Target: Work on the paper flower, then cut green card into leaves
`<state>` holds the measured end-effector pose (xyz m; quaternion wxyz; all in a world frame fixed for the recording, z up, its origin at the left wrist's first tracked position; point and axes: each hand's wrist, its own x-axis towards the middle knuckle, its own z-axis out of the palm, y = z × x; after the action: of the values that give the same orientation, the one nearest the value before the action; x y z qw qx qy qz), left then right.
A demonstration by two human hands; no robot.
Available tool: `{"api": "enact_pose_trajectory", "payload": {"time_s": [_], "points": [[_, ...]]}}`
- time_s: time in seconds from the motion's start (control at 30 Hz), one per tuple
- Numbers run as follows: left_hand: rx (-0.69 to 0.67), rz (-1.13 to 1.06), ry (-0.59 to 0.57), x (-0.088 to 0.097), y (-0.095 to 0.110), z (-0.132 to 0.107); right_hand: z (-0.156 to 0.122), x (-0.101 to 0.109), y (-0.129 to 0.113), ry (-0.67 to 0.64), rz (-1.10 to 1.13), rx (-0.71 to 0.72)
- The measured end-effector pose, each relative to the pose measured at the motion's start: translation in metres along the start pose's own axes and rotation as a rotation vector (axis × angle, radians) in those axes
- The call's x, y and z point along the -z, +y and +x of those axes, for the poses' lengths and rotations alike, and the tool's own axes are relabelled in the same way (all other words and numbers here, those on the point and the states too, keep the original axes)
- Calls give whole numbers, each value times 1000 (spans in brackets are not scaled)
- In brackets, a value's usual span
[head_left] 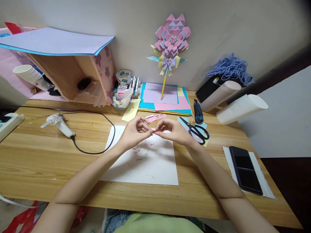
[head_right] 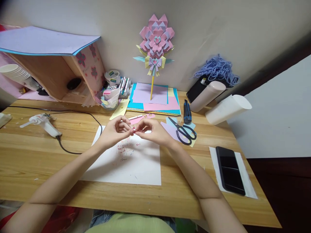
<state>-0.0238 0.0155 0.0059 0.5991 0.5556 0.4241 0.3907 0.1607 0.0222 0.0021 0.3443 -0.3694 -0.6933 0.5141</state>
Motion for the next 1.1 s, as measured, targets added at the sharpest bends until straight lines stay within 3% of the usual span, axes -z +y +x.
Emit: {"api": "enact_pose_trajectory", "payload": {"time_s": [0.23, 0.4, 0.5, 0.73, 0.9, 1.1], "points": [[56, -165, -67, -1, 0, 0, 0, 2, 0, -66, 219, -63], [45, -145, -96, 1, -3, 2, 1, 5, -1, -65, 220, -68], [-14, 47, -84, 5, -18, 11, 7, 10, 12, -16, 118, -101], [-221, 764, 23, 12, -74, 26, 23, 15, 76, 188, -190, -326], [-265, 864, 52, 11, -80, 25, 25, 15, 91, 256, -288, -312], [-266, 911, 120, 11, -83, 24, 23, 28, 77, 370, -402, -254]]}}
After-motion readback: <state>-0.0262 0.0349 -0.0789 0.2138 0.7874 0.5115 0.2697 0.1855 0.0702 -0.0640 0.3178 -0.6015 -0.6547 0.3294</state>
